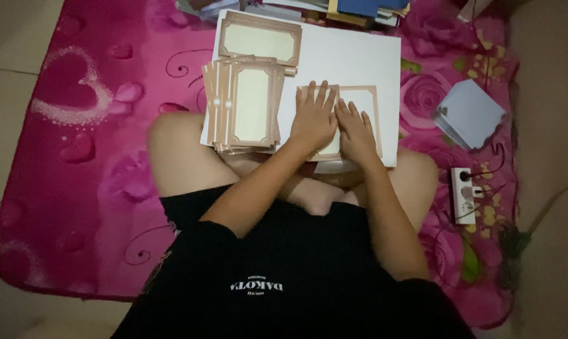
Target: The person sits cross-legged on the floor with a white board on their lap and assembles decorative paper cards. They take ornate tan paper frames, place a cream inner sheet onto a backing card, press and smooth the layers together with both hands, then stack the finished cards with a pile of completed ones.
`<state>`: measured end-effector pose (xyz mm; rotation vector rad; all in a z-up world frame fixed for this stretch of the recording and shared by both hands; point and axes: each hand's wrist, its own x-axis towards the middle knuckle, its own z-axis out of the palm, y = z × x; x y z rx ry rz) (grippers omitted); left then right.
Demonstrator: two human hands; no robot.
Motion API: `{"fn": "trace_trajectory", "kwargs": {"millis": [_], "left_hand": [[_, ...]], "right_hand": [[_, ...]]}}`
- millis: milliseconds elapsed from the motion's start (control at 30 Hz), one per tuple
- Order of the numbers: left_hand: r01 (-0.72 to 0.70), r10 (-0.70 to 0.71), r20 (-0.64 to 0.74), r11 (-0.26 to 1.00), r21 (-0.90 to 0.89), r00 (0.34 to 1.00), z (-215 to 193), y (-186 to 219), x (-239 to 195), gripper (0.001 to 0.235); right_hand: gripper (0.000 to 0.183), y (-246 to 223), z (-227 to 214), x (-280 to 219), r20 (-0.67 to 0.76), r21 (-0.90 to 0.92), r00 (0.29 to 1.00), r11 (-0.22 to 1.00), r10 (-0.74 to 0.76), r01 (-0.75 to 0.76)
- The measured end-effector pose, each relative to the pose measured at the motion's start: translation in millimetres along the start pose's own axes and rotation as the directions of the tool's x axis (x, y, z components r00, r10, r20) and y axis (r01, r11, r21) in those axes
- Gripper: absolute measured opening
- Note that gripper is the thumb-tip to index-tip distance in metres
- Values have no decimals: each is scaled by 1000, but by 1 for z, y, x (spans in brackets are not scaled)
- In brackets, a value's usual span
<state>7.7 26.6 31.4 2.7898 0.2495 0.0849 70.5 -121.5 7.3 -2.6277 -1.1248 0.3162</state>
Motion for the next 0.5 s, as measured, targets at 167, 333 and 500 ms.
{"fn": "trace_trajectory", "kwargs": {"millis": [167,333,500], "left_hand": [[20,-20,31,1000,7,999,5,-1,4,65],[18,-18,20,1000,-2,1000,-3,1,2,61],[17,-16,34,999,-28,999,-4,3,-1,61]], "right_hand": [[58,-4,-16,30,-11,-31,1000,999,-24,23],[63,-6,-9,10,-15,-39,999,998,-52,52],[60,-7,5,-20,-18,-38,1000,999,8,-9]]}}
